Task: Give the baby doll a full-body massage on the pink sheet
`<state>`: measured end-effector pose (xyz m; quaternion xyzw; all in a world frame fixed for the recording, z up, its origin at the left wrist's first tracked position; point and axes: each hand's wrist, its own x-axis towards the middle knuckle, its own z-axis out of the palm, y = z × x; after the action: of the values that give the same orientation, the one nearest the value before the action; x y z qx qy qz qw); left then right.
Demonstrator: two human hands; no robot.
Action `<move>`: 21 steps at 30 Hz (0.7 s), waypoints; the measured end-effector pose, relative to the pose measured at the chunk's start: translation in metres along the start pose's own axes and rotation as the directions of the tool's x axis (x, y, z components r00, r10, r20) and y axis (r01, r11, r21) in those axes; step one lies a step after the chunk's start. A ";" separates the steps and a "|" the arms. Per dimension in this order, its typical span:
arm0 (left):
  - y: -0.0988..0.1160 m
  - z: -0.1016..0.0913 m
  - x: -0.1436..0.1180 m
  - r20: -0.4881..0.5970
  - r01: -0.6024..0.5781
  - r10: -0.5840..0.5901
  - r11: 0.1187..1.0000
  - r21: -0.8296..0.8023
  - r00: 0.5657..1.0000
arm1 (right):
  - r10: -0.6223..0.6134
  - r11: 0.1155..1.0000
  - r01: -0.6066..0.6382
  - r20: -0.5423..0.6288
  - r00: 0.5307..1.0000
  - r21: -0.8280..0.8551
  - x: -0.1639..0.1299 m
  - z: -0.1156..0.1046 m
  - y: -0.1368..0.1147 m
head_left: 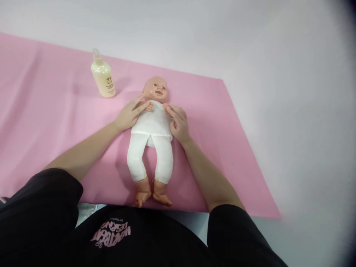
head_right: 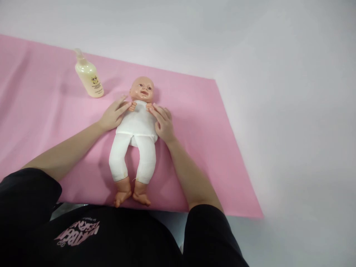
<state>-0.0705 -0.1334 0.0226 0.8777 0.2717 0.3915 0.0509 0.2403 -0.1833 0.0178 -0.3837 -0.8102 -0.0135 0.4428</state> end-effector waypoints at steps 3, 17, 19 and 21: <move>0.003 0.001 0.002 0.062 -0.037 0.035 0.999 0.030 0.997 | -0.014 1.000 0.015 0.073 0.997 -0.017 0.002 0.001 -0.006; -0.038 0.002 -0.009 -0.389 0.142 -0.242 0.953 -0.269 0.889 | 0.261 0.936 -0.150 -0.342 0.903 0.317 0.003 0.001 0.016; -0.054 0.002 -0.013 -0.441 0.211 -0.372 0.904 -0.372 0.816 | 0.364 0.899 -0.214 -0.382 0.850 0.382 0.004 0.001 0.022; -0.068 0.000 -0.018 -0.433 0.283 -0.507 0.829 -0.483 0.745 | 0.460 0.858 -0.271 -0.418 0.783 0.436 0.002 0.002 0.030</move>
<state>-0.1098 -0.0853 -0.0103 0.6215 0.3752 0.6492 0.2270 0.2572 -0.1598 0.0088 -0.4327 -0.5613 0.1189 0.6954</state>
